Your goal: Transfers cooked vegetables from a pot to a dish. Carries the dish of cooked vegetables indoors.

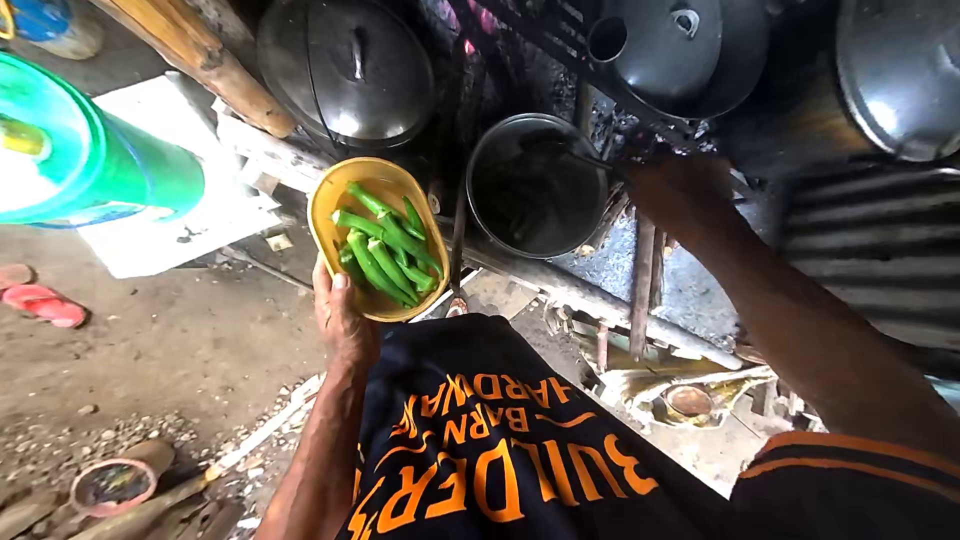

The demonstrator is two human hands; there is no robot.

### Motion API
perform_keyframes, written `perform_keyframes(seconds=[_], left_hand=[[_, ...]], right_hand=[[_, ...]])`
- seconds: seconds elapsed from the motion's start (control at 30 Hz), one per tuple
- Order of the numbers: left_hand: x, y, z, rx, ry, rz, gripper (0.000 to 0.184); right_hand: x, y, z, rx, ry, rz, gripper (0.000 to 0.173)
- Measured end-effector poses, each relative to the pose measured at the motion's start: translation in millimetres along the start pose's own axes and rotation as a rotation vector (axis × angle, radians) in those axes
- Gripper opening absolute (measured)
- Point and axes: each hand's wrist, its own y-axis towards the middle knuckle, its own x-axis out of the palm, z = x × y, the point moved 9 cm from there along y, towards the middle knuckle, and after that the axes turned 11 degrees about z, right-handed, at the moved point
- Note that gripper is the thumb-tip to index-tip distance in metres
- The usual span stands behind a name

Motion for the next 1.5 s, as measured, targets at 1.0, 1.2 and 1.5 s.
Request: perform_keyframes(seconds=[1.0,1.2,1.5], left_hand=[[3.9,-6.1,-2.7,0.026,0.026,-0.010,0.069],[15.9,-7.4,-3.4,0.012,0.051,-0.014,0.071],[33.1,-19.1,-0.2,-0.013,0.096,-0.040,0.065]], right_hand=[[50.2,-1.9,4.6,-0.347,0.705,-0.313,0.031],[63.9,-9.5,23.5,-0.157,0.910,-0.450,0.033],[89.9,-21.1,22.3,-0.084,1.204,-0.484,0.032]])
